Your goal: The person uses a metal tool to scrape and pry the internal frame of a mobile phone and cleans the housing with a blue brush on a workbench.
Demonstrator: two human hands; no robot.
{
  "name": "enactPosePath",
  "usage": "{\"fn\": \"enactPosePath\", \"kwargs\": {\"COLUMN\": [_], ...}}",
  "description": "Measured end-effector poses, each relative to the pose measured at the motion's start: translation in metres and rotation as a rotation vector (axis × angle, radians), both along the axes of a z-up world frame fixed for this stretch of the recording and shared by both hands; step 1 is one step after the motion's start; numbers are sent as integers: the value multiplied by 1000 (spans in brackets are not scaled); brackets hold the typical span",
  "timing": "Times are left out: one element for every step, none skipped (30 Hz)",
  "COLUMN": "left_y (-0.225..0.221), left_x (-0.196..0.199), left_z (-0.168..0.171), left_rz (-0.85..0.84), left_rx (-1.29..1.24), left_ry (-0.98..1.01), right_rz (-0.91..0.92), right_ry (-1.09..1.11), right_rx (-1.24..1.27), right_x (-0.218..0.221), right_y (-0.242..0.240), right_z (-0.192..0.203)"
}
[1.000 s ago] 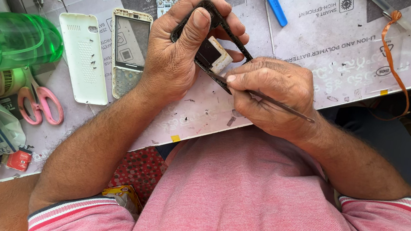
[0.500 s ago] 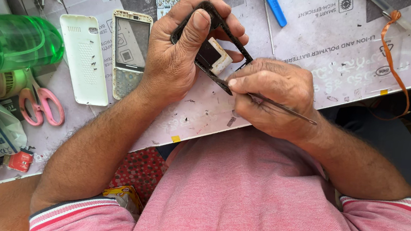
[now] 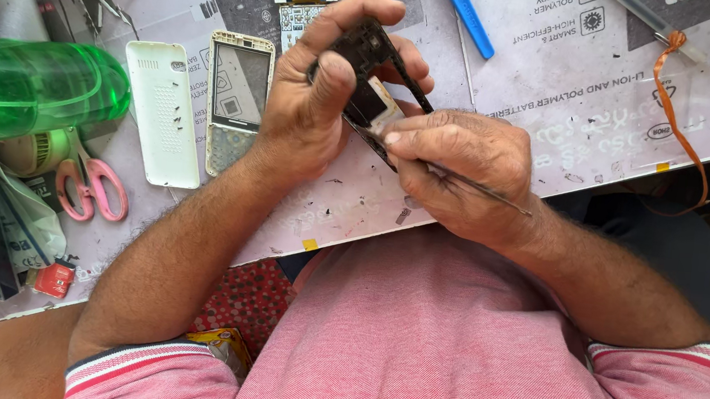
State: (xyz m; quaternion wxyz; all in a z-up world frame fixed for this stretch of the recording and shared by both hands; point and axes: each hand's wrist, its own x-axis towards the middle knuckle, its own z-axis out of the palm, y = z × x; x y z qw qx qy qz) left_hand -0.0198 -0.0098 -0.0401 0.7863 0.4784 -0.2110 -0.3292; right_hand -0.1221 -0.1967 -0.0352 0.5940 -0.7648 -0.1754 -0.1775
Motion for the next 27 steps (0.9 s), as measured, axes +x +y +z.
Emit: {"fn": "enactPosePath", "kwargs": {"left_y": [0, 0, 0, -1, -1, -1, -1, 0, 0, 0, 0, 0, -1, -1, -1, -1, -1, -1, -1, -1, -1, -2, -2, -2, -3, -3, -2], "left_x": [-1, -1, -1, 0, 0, 1, 1, 1, 0, -1, -1, 0, 0, 0, -1, -1, -1, -2, -2, -2, -2, -2, -2, -2, -1, 0, 0], "left_z": [-1, -2, -2, -3, -3, -3, -4, -5, -5, -5, -5, -3, -2, -1, -1, 0, 1, 2, 2, 3, 3, 2, 1, 1, 1, 2, 2], "left_rz": [-4, -8, -13, -19, -22, -26, -27, -29, -30, -32, -34, -36, -36, -37, -35, -33, -29, -32, -35, -46, -52, -57, -60, -66, -71, -78, -81], "left_rx": [-4, -11, -17, -23, -31, -37, -43, -48, -49, -49, -49, -39, -32, -15, -1, 13, 25, 30, 35, 32, 28, 24, 18, 18, 19, 25, 28], "left_ry": [-5, -10, -11, -12, -8, -3, 3, 11, 20, 29, 31, 25, 17, 1, -10, -20, -26, -25, -24, -15, -13, -12, -17, -21, -31, -40, -50], "right_rz": [-5, -9, -15, -21, -26, -31, -30, -28, -29, -22, -17, -12, -12, -11, -11, -18, -25, -33, -42, -50, -58, -50, -44, -38, -40, -43, -42], "right_ry": [-9, -18, -30, -26, -24, -22, -14, -6, 5, 18, 26, 34, 26, 19, 13, 2, -9, -20, -30, -40, -49, -44, -36, -29, -40, -50, -60], "right_rx": [0, -1, -1, -2, -4, -7, 10, 27, 45, 34, 22, 10, 36, 62, 89, 72, 56, 41, 41, 42, 41, 54, 67, 80, 59, 39, 18], "right_x": [0, 0, 1, 1, 1, 2, 2, 3, 1, -1, -1, -1, 0, 0, 0, 0, 0, 0, 1, 2, 1, 1, 1, 0, 1, 1, 2], "right_y": [0, 0, 0, 1, 1, 1, 2, 2, 3, 2, 1, 1, 1, 1, 3, 3, 4, 5, 6, 6, 6, 6, 6, 5, 5, 5, 4], "right_z": [-1, -1, -2, -2, -2, -2, -2, -2, -3, -3, -3, -2, -2, -1, -1, -2, -2, -1, -1, -1, 0, -1, -1, -1, 0, 1, 2]}}
